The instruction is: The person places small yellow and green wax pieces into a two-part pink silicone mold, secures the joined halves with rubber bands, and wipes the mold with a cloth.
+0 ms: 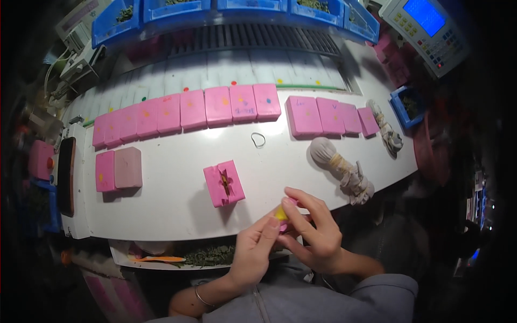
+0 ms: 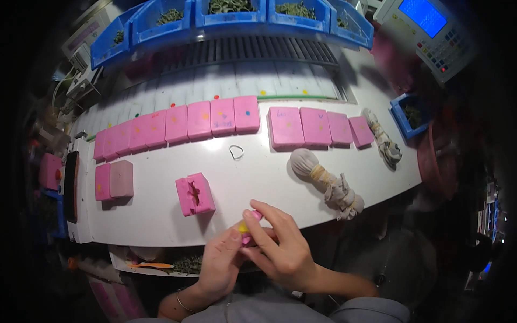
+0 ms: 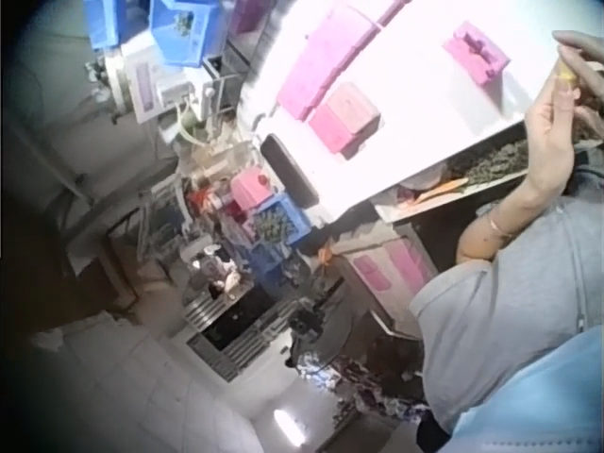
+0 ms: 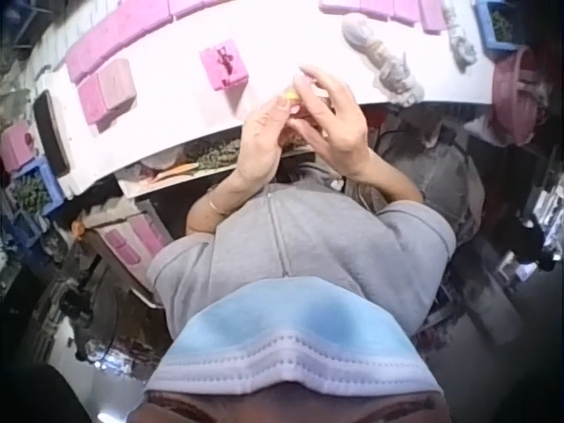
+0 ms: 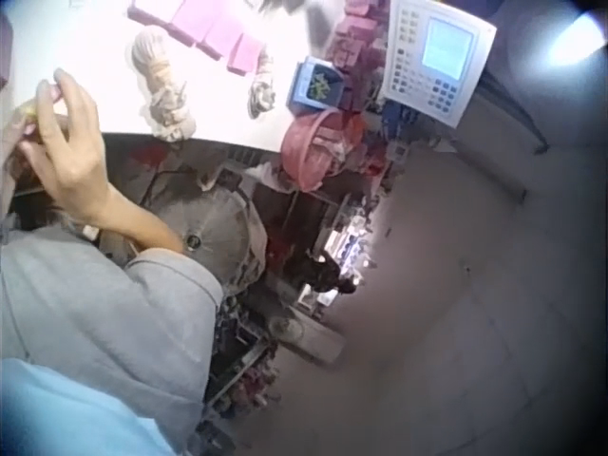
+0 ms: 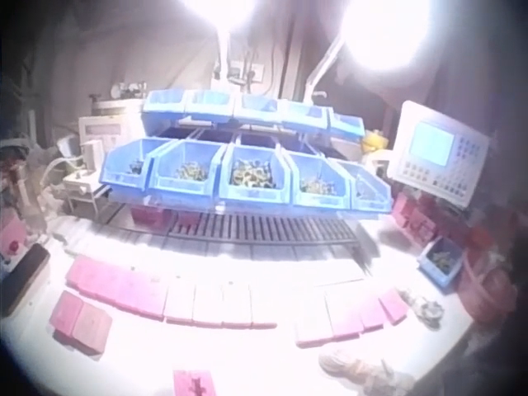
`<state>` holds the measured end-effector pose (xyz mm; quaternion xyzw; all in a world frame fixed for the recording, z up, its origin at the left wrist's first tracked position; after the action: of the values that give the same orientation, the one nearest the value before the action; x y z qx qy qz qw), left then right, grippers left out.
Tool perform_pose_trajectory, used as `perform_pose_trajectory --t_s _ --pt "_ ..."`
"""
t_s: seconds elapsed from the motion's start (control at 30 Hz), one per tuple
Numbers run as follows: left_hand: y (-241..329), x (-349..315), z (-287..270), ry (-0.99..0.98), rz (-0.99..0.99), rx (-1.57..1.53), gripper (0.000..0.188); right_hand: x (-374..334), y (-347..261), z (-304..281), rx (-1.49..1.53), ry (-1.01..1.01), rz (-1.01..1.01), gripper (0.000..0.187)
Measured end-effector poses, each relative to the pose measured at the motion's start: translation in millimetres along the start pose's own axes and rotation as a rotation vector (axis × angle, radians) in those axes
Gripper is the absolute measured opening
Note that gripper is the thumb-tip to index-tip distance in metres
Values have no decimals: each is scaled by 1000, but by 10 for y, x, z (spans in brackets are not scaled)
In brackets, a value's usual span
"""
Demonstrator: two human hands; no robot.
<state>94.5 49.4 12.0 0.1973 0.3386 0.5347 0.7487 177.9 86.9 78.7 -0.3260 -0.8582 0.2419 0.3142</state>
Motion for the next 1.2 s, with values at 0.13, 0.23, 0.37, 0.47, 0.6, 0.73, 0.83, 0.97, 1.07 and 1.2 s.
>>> perform_pose_trajectory --t_s 0.13,0.23,0.37,0.47,0.6,0.73,0.83,0.97,1.07,1.2 --pt "5 45 25 -81 -9 69 53 151 232 -329 -301 239 -9 52" --pt "-105 -3 -152 -59 -48 174 55 273 716 -227 -433 191 91 50" --pt "-260 18 -162 -118 -10 135 46 198 862 -209 -530 60 161 49" --pt "-305 -46 -228 -79 9 170 40 178 842 -404 -462 130 177 49" --pt "-158 -137 -388 2 116 229 39 138 986 -208 -498 47 198 51" --pt "-114 -119 -310 -20 110 277 38 269 945 -157 -572 75 176 53" --pt "-100 -168 -250 -39 127 293 35 319 939 -131 -507 92 145 55" --pt "139 -280 -349 53 222 323 32 252 926 -420 -195 381 242 50" --pt "333 -380 -382 163 361 287 28 202 1099 -331 -352 181 219 39" --pt "724 -539 -326 303 682 455 24 296 1091 -263 -587 148 117 34"
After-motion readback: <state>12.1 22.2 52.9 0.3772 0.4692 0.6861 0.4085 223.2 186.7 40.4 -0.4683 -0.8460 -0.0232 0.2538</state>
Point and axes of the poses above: each hand's wrist, its own x-axis towards the middle knuckle, its own z-axis out of the palm, y = z × x, the point moved 7 cm from there along x, towards the middle knuckle, and after that the axes turned 2 degrees about -z, right-handed, at the moved point
